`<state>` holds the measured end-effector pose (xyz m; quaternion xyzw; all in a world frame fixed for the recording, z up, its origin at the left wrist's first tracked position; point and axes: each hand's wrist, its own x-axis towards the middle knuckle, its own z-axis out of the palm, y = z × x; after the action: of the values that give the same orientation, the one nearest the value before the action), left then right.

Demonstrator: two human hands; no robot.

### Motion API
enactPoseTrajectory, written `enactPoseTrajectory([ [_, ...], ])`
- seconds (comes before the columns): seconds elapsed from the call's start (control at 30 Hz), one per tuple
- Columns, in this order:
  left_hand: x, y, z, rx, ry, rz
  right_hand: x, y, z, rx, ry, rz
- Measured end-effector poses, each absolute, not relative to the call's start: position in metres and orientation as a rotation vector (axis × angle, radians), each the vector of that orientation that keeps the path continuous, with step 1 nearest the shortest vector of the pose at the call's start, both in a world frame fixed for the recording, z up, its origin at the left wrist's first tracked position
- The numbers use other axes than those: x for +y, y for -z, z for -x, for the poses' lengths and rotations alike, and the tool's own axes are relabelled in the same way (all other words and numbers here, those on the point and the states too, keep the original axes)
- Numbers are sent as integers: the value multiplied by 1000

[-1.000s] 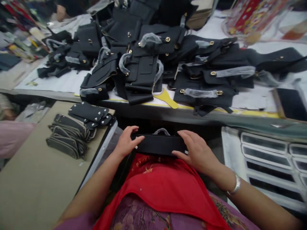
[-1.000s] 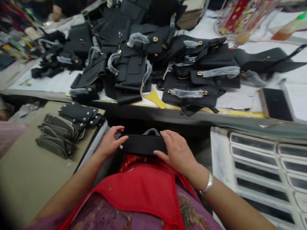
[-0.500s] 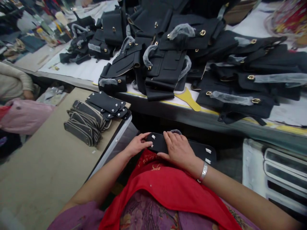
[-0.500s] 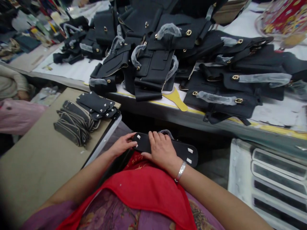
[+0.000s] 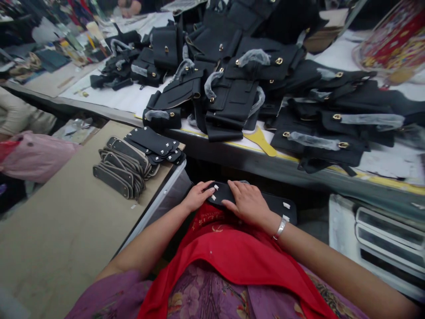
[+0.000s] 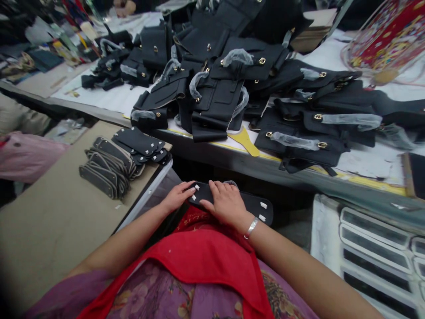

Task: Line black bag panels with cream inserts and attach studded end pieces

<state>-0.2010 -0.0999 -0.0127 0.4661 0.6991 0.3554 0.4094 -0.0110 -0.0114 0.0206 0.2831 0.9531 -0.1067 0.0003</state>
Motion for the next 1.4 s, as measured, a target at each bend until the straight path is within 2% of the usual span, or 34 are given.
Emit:
enactPoseTrajectory([
  [0.17, -91, 8, 203, 1660, -856, -834, -9, -26, 25, 2874, 290, -1040],
  [0.43, -79, 19, 208, 1716, -948, -1115, -8, -26, 50, 2762, 286, -1020],
  [0.63, -85, 30, 210, 1664, -1072, -1100, -13, -26, 50, 2778, 244, -1017],
  [0.8, -88, 30, 219, 1367, -980, -783, -5, -23, 39, 2864, 232, -922],
  [0.9, -95, 31, 224, 1210, -1046, -554, -3, -21, 31, 2907, 220, -899],
  [1.07, -103, 27, 218, 1314, -1259, -360, 13, -27, -7, 2990, 271, -971],
  [1.17, -103, 22, 216, 1386, -1242, -380, 30, -28, -52, 3008, 474, -1371],
  [1.27, -100, 18, 217, 1435, -1152, -472, 37, -19, -96, 2671, 1022, -1936],
  [1.33, -98, 16, 218, 1503, -1059, -550, 33, -8, -115, 2396, 1353, -2096],
  [1.4, -97, 10, 217, 1605, -922, -678, 21, 1, -122, 2335, 1479, -2103],
])
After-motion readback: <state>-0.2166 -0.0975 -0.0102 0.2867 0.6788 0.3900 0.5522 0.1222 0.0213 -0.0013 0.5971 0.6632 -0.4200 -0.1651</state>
